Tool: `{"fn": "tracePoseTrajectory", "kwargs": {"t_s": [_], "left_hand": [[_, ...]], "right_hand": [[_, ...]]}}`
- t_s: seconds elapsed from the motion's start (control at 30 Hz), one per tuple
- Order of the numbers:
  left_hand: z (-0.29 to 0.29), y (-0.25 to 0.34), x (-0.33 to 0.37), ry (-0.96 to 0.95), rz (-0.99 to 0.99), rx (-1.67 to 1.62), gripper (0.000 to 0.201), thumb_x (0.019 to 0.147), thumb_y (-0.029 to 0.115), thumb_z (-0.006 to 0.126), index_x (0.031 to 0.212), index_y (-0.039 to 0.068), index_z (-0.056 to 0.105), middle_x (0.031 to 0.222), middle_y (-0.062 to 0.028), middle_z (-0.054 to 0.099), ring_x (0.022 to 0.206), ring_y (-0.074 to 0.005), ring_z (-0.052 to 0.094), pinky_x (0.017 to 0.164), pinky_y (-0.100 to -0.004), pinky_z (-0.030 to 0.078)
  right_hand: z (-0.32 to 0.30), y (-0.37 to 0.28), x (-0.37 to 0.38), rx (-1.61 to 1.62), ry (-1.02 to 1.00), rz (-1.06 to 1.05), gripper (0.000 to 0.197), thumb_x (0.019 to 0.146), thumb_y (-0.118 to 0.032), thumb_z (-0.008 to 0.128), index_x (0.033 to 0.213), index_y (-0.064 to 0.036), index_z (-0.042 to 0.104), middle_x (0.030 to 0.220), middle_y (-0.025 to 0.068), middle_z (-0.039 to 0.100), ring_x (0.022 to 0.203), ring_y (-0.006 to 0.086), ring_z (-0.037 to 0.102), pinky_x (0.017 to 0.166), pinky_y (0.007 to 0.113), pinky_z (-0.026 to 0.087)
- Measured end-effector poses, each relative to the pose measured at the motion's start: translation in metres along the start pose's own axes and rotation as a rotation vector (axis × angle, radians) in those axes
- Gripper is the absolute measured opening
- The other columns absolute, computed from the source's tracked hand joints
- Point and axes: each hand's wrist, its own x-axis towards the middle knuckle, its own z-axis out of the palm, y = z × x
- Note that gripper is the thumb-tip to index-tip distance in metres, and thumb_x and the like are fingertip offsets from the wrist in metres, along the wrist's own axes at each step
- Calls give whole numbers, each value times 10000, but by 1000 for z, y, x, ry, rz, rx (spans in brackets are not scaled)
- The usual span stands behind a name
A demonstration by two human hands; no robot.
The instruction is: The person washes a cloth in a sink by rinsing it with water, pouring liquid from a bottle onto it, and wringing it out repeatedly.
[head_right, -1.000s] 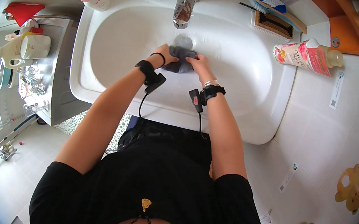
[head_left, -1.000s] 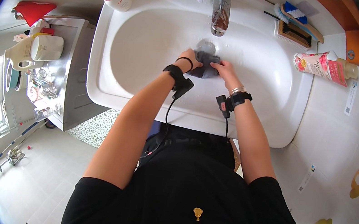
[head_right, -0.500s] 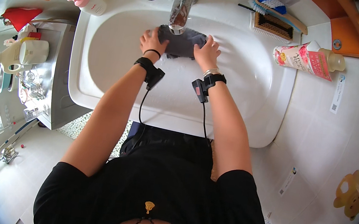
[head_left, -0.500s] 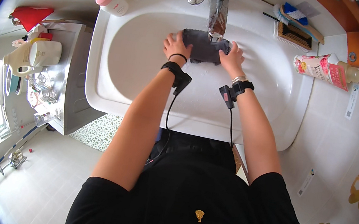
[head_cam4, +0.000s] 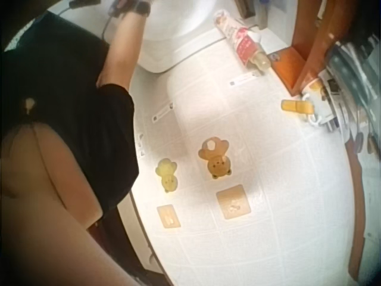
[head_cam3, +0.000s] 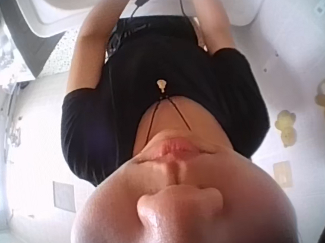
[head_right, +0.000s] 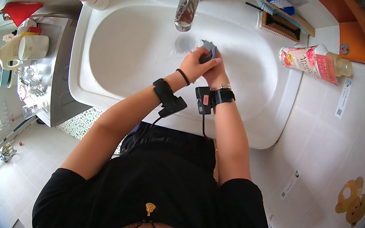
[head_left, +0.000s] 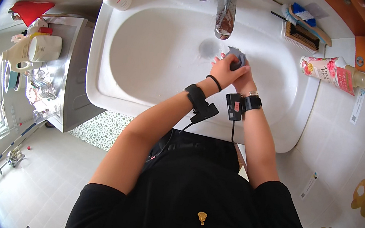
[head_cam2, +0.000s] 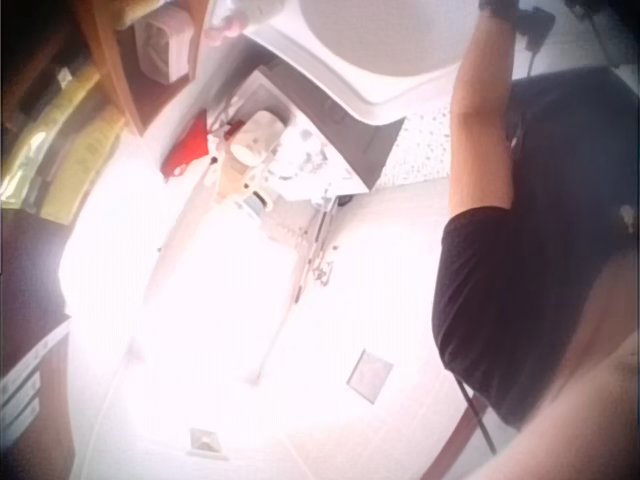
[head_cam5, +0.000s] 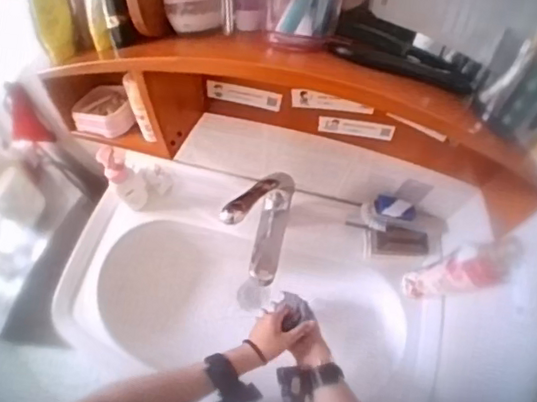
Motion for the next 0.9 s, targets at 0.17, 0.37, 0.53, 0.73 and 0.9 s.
{"fn": "tracePoseTrajectory", "kwargs": {"t_s": [0.17,0.37,0.53,0.73,0.9], "left_hand": [[-9,-11,6,20,219,331,405,750,443,503,659,56,579,622,-119,577,603,-289,565,547,-362,452],[-38,-63,27,-182,362,1017,159,785,285,460,888,213,558,737,-2,592,627,-164,582,512,-287,463],[-74,-88,42,108,-242,676,405,732,438,527,947,95,507,851,-101,543,814,-276,539,660,-383,432],[-48,-107,32,425,-435,774,476,678,357,608,1052,125,426,1106,-102,371,1037,-297,343,797,-435,353],[-9,-86,40,-28,-180,83,262,641,48,536,899,87,560,862,-141,584,830,-286,554,741,-331,436]], "right_hand": [[22,24,0,93,-20,-81,388,865,-294,311,1023,21,472,970,137,538,945,254,514,857,354,393],[27,49,-4,-109,384,35,200,852,-145,378,977,-13,462,996,113,519,897,204,524,790,335,455],[14,39,-10,-734,390,-80,330,837,-198,431,1098,3,456,1012,98,529,868,136,519,710,282,467],[13,28,3,-882,553,-97,437,834,-309,449,1211,-103,368,1118,64,464,974,171,470,753,345,444],[17,20,11,-538,430,-39,480,837,-374,391,1192,-56,331,1132,97,424,1005,217,441,740,371,449]]}}
